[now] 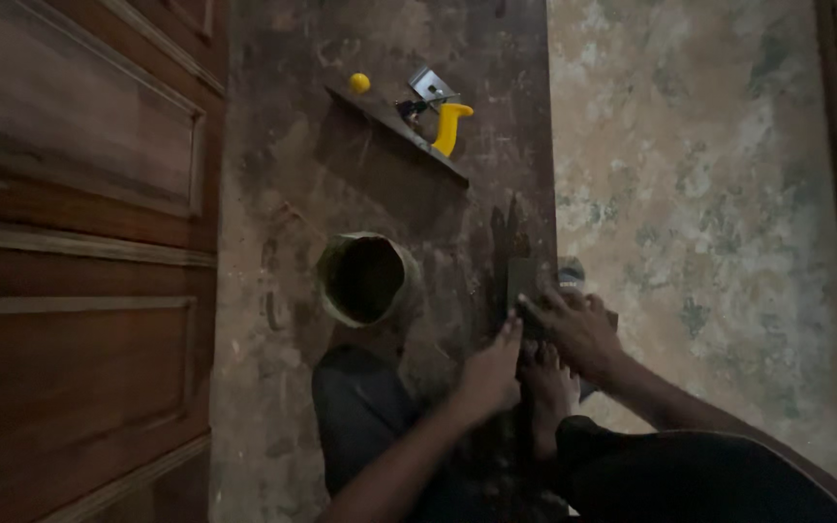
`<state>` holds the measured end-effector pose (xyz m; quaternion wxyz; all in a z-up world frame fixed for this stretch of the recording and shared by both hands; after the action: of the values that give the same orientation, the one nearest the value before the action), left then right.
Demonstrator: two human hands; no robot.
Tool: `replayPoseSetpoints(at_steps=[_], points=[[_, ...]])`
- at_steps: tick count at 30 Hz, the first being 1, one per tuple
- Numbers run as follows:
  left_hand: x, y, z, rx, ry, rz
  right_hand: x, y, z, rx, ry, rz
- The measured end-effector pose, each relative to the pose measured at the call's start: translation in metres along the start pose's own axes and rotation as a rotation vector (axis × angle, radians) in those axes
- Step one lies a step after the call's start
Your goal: The person sits on the floor and sands a long wooden plank using a sanding block. They then stand up, pick up a hand plane and a screwdriver, and adjust the blade of the hand plane.
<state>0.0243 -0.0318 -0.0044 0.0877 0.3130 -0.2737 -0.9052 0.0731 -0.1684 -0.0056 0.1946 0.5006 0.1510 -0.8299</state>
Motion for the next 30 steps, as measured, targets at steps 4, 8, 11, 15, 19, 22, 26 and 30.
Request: replayPoseSetpoints(at_steps=[4,8,11,15,19,22,26,30], points=[[0.002,0.005,0.006,-0.028,-0.042,0.014,0.0,-0.003,0.002,-0.07,-0.032,0.118],[-0.014,0.0,-0.027,0.023,0.172,0.02,-0.023,0.009,-0.018,0.044,0.072,0.004],[0.017,-0.011,-0.023,0.056,0.149,0.025,-0.015,0.001,-0.003,0.025,0.033,-0.012],[0.017,-0.008,-0.015,0.248,0.318,-0.046,-0.012,-0.002,0.0,-0.051,-0.006,0.036],[-0.007,-0.009,-0.034,0.022,0.272,-0.053,-0.025,0.01,-0.014,0.031,0.202,0.037],[-0.025,-0.001,-0.036,0.02,0.25,-0.046,-0.033,0.011,-0.017,-0.005,0.379,0.085],[-0.002,-0.005,-0.01,0.023,0.115,-0.015,-0.005,0.004,-0.002,-0.042,0.153,-0.124],[0.024,-0.011,0.002,0.128,0.193,0.162,0.001,-0.004,0.017,-0.047,0.147,0.032]])
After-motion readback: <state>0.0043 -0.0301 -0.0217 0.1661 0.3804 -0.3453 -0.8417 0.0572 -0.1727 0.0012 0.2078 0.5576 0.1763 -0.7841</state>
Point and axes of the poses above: each hand's wrist, its own z-axis away from the middle knuckle, its own x-axis out of the palm, y = z × x, the point moved 6 cm from there along -z, towards the middle knuckle
